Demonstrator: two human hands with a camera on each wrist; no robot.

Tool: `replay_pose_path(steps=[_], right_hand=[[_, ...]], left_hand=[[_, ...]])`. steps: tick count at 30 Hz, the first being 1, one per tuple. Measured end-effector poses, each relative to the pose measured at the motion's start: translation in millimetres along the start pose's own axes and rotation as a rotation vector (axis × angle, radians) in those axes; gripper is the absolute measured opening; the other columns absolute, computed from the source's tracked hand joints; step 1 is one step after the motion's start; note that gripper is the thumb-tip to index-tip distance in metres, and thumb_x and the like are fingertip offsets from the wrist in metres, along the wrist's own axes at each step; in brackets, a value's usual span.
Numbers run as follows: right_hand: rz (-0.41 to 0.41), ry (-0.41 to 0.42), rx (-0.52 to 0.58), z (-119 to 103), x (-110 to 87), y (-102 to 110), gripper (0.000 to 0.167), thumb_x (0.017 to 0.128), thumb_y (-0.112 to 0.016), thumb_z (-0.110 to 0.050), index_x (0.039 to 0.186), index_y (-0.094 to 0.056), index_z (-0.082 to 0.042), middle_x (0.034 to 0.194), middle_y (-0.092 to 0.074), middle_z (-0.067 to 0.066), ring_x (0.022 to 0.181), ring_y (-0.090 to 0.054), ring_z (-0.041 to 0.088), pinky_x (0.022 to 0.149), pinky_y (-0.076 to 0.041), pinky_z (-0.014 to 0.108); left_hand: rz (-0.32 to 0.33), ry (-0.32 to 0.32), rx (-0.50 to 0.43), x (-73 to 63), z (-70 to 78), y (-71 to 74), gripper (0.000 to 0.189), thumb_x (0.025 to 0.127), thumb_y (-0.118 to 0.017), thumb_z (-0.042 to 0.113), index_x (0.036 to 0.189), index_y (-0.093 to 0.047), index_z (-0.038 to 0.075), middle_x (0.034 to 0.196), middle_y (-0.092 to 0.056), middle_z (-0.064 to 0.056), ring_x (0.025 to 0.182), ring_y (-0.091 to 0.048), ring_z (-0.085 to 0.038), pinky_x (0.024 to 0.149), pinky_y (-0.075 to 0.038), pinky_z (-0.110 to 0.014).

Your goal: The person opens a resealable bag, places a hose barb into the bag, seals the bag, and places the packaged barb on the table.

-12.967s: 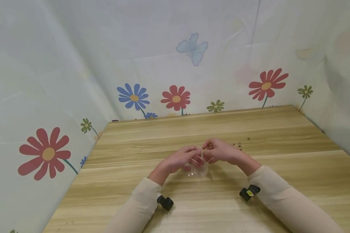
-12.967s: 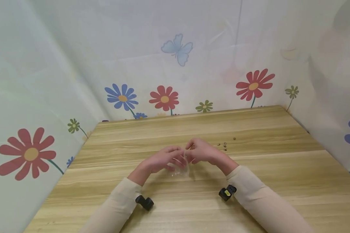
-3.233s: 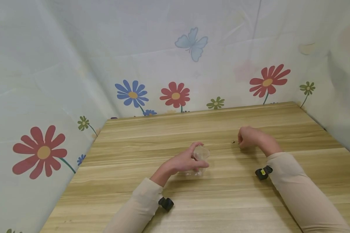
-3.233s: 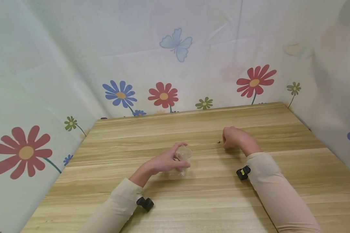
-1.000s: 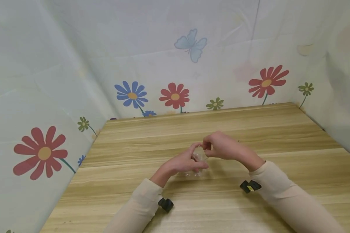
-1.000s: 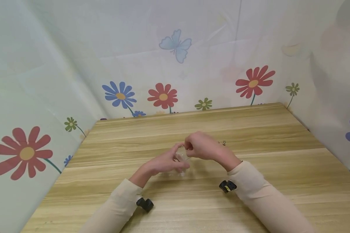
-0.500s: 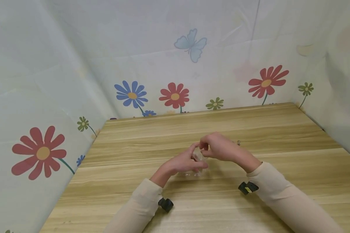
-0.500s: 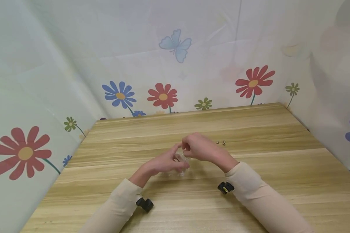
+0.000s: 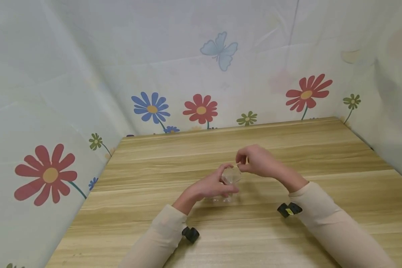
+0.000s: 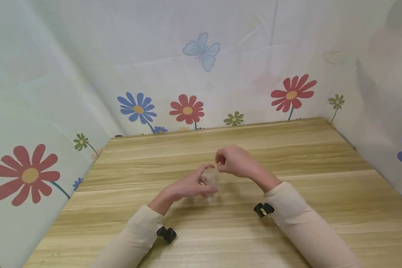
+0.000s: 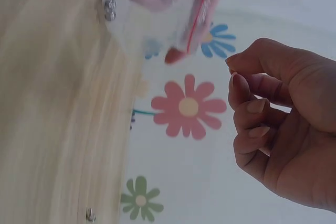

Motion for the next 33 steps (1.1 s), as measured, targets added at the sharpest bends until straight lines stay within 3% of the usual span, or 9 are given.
replay_pose_path(steps=[5,9,13,21,33], right_hand=[[0.037,-0.053,0.004,25,-2.6,13,0.003,0.085,-0.072,-0.004,0.085,-0.070,-0.003,0.074,-0.064,-0.002,0.068,-0.057,0.013,0.065,-0.049,0.035],[0.016,-0.145,0.006,45,-6.9,18,0.005,0.088,-0.070,-0.005,0.088,-0.069,-0.001,0.077,-0.064,0.001,0.067,-0.057,0.014,0.065,-0.049,0.035],[-0.014,-0.241,0.029,61,-9.9,20,0.003,0.088,-0.069,-0.003,0.089,-0.068,0.000,0.077,-0.062,0.004,0.059,-0.055,0.014,0.056,-0.049,0.033],[-0.039,-0.254,-0.037,84,-10.6,17,0.003,0.086,-0.069,-0.003,0.083,-0.068,-0.001,0.076,-0.062,0.004,0.067,-0.054,0.017,0.066,-0.047,0.036],[-0.120,-0.339,-0.076,106,-12.8,7,0.005,0.086,-0.069,-0.004,0.083,-0.066,-0.002,0.076,-0.059,0.005,0.067,-0.052,0.018,0.064,-0.045,0.034]], left_hand=[[0.003,0.010,0.005,1.3,0.5,-0.3,0.084,0.089,-0.077,0.034,0.154,-0.026,0.022,0.099,-0.068,-0.008,0.085,-0.069,-0.028,0.082,-0.050,-0.038],[-0.002,0.007,-0.001,3.8,2.0,-1.3,0.083,0.088,-0.077,0.033,0.153,-0.026,0.023,0.100,-0.067,-0.009,0.085,-0.069,-0.028,0.082,-0.051,-0.039],[-0.007,0.001,-0.010,4.2,2.3,-1.4,0.084,0.089,-0.077,0.032,0.154,-0.025,0.022,0.100,-0.066,-0.010,0.085,-0.069,-0.029,0.082,-0.051,-0.040],[0.011,0.010,-0.008,3.1,-1.8,0.1,0.086,0.088,-0.078,0.035,0.155,-0.025,0.020,0.100,-0.066,-0.010,0.084,-0.069,-0.028,0.082,-0.050,-0.041],[-0.005,-0.001,0.008,0.9,-0.1,1.3,0.086,0.090,-0.075,0.033,0.156,-0.022,0.018,0.102,-0.064,-0.010,0.085,-0.070,-0.027,0.085,-0.049,-0.037]])
Point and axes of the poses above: each hand's wrist, its own x-axis towards the middle knuckle, its own y-axis out of the back of the hand, z = x × y, the point moved 2 cm from there along x, towards the middle knuckle
